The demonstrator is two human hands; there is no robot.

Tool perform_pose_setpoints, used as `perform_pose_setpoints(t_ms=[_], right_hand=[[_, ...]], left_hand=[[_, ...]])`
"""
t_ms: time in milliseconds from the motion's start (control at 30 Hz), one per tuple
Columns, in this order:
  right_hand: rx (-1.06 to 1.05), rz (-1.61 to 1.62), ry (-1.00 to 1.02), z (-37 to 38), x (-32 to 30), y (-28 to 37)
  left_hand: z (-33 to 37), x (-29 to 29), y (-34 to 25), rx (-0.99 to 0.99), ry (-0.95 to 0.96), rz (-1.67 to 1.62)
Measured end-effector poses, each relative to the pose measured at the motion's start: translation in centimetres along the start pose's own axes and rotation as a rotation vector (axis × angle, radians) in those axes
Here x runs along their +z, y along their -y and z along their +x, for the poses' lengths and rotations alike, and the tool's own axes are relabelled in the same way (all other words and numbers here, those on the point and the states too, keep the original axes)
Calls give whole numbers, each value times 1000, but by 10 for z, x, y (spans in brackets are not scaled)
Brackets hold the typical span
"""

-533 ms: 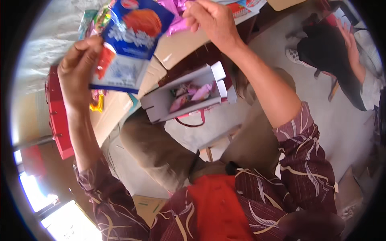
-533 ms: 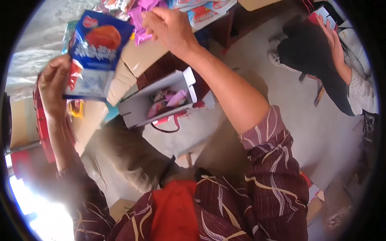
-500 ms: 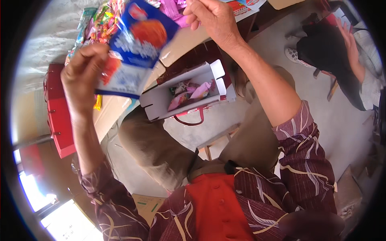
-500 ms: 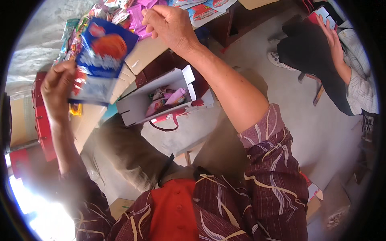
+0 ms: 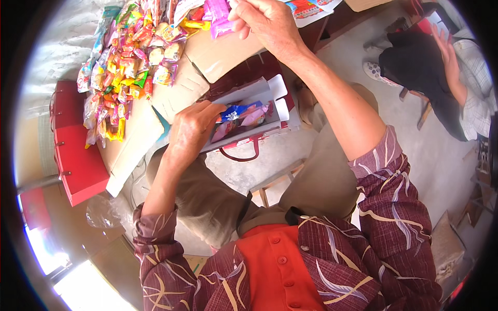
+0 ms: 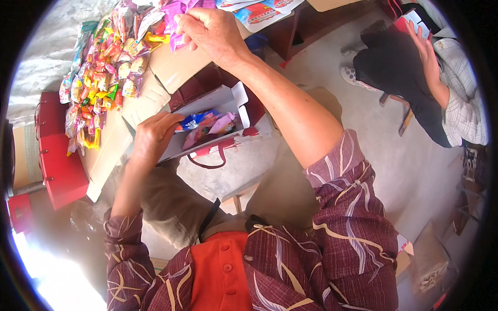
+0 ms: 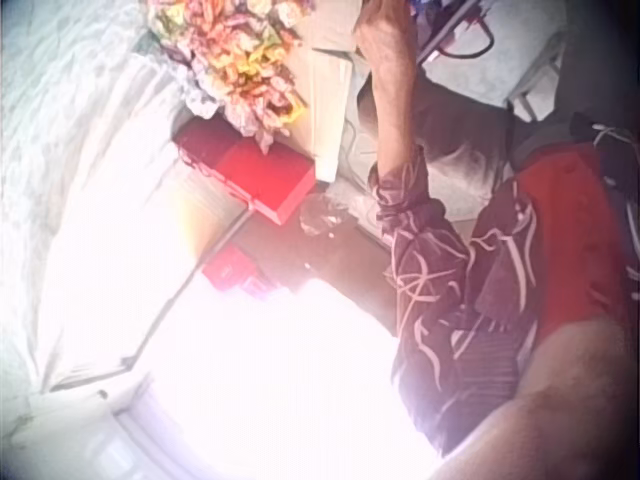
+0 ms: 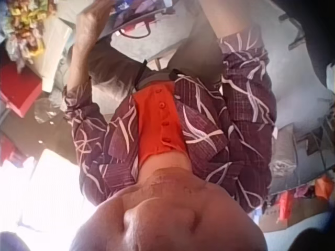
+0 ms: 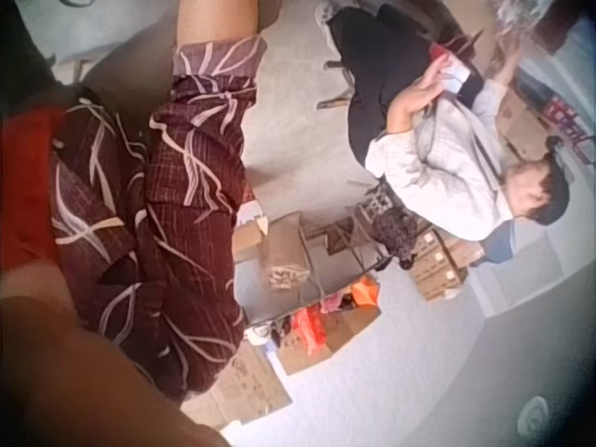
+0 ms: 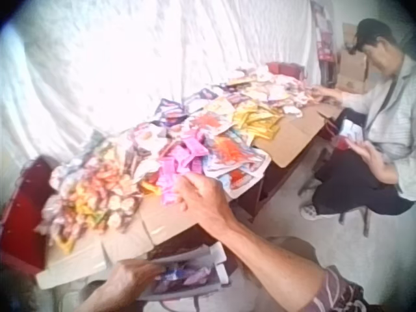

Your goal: Packing various types of individually wrapped snacks into a gift box.

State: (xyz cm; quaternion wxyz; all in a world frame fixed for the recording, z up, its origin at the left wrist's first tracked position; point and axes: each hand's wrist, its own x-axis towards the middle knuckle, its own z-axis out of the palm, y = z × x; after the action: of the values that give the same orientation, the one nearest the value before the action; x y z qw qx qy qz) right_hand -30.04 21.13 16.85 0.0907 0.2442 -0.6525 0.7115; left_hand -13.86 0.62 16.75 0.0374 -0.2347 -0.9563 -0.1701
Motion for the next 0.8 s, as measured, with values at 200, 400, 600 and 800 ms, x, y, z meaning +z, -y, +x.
perform_pose_setpoints(t_ms=[200,400,600,800], right_hand=[[-25,3,-11,5,-3,-3],[-9,-78,98,1,-10,-5],[256,-106,582,-9,-21,15],[104,-281,770,-52,-15,12]], left_hand=[[9,46,15,-4,53,11],[3,57,14,-216,-143,-316],[-17,62,24,-548,-335,-993],[-22,66,22,-564,-410,-1000]])
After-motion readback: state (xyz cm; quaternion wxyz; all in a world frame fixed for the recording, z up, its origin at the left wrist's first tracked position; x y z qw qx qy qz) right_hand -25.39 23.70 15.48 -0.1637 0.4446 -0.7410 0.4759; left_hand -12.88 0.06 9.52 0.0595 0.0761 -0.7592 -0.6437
